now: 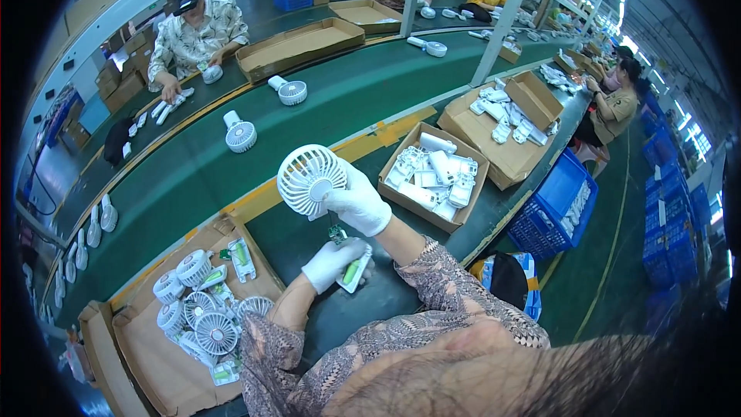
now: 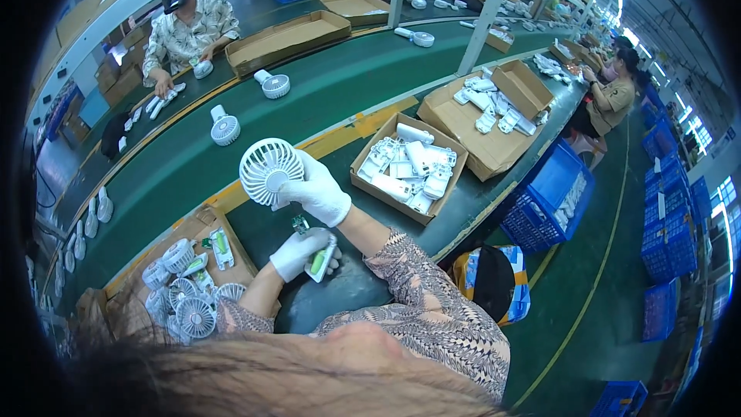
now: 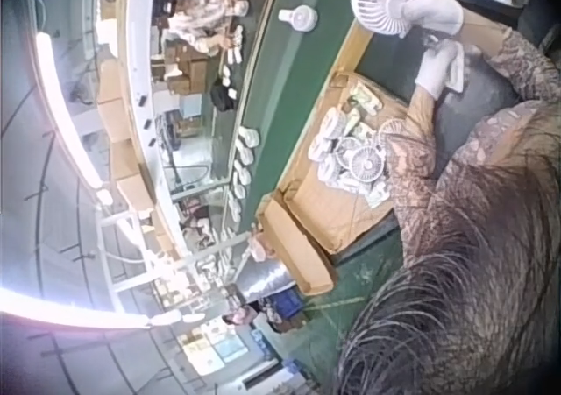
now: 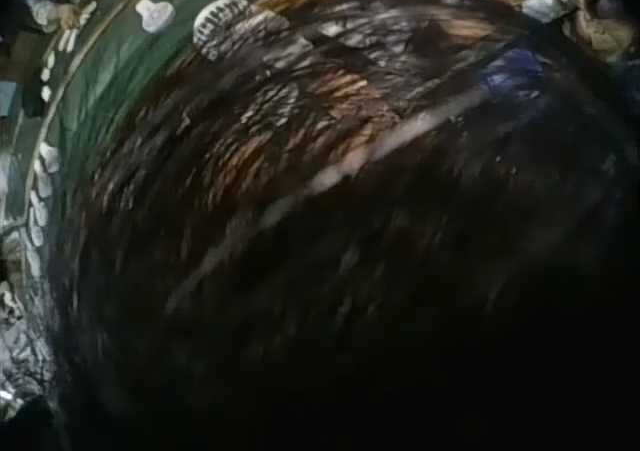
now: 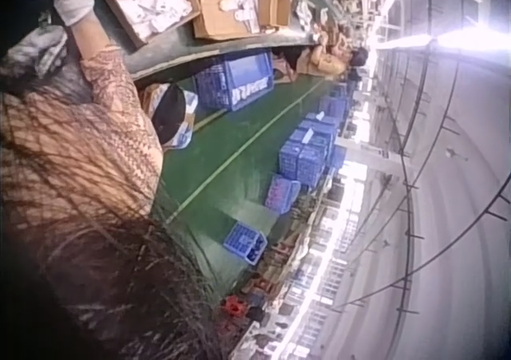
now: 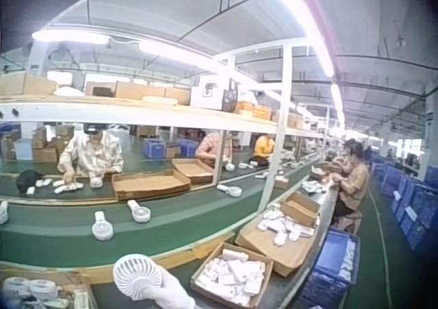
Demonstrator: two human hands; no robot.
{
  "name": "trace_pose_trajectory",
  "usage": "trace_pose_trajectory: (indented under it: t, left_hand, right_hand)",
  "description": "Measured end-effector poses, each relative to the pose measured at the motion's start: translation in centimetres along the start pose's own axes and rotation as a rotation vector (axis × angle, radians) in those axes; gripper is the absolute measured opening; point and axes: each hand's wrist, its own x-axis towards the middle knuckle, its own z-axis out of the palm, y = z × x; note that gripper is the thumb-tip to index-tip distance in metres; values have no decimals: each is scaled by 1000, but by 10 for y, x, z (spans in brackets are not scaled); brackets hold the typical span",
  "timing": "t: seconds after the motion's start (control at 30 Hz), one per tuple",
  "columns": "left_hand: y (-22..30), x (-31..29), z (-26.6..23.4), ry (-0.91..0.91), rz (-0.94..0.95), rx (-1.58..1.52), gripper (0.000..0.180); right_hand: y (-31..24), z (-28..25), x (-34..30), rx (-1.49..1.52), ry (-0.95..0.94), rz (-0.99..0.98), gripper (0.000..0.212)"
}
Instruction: The person assembles portable electric fans by connecting internal wiring and batteries to the fan heads, fitting handle casings onto the assemblies by hand, and placing components and fans into cardboard boxes.
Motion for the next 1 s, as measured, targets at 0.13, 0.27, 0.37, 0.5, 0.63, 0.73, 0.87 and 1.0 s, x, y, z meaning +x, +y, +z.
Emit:
trace_pose_trajectory:
  t: [0.13,0.27,0.37,0.5,0.63,0.73,0.87,1.0]
  left_hand:
    - [-6,-7,-13,-235,169,-390,48]
    - [-13,-8,-12,-419,131,-491,52]
    - [-22,-5,-7,-514,94,-728,55]
    - [-18,-7,3,-497,182,-812,62]
    - [-17,-6,-7,-172,261,-901,50]
    - [-6,-7,-24,176,467,-776,25]
    - [-6,1,-61,285,610,-713,33]
    - [-10,-8,-73,338,588,-379,27]
  right_hand:
    - [-2,0,7,-77,82,-28,51]
    - [1,2,9,-28,101,-53,48]
    - [-9,5,8,17,129,-77,47]
    - [-6,-11,9,109,93,-110,48]
    - [-1,-11,10,163,36,-110,52]
    - [-3,-4,4,141,-68,-33,52]
    - [1,5,-3,86,-156,64,54]
    - [4,18,-8,-126,-99,104,53]
